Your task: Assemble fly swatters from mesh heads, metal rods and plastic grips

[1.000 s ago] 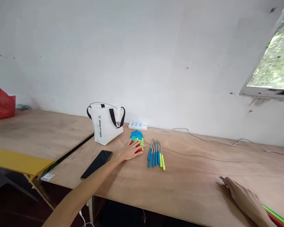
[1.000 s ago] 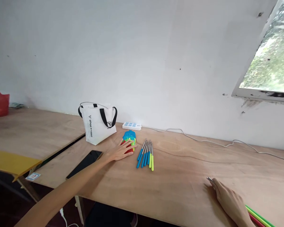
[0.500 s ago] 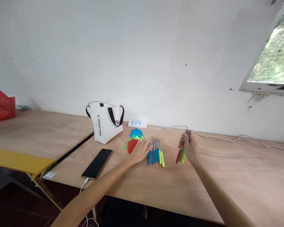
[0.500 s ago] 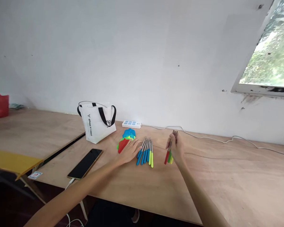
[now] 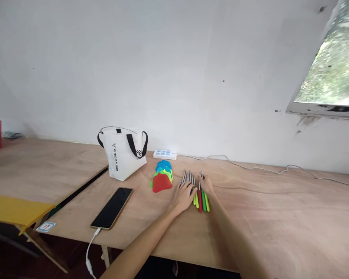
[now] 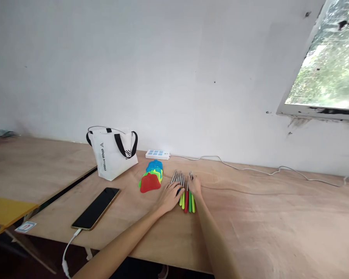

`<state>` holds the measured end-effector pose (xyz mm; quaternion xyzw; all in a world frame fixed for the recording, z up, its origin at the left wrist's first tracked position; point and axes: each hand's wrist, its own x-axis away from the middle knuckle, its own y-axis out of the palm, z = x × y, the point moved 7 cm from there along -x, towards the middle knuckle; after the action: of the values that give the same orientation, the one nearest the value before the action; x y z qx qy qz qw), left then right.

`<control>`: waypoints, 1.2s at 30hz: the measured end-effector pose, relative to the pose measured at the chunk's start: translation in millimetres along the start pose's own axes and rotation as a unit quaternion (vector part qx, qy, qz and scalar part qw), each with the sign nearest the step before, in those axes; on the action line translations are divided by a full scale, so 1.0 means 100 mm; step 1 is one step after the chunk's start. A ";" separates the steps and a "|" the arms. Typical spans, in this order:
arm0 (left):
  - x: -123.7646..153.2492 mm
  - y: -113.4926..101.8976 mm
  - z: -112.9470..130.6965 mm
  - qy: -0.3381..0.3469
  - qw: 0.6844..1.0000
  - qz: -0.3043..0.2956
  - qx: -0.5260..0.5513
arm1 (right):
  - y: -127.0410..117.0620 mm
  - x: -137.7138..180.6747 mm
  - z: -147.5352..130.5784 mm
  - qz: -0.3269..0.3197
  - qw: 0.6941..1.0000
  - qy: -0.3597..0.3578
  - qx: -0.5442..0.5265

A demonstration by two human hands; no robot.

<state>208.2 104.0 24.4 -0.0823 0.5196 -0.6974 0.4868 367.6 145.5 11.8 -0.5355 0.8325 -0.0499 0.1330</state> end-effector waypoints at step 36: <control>0.34 0.32 1.04 -0.232 0.673 -0.179 0.680 | -0.38 0.32 -0.55 -0.062 0.904 0.086 -0.414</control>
<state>273.6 11.3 31.8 0.0210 -0.2518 -0.8903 0.3789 373.0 97.1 67.2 -0.5863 0.7519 0.2446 -0.1762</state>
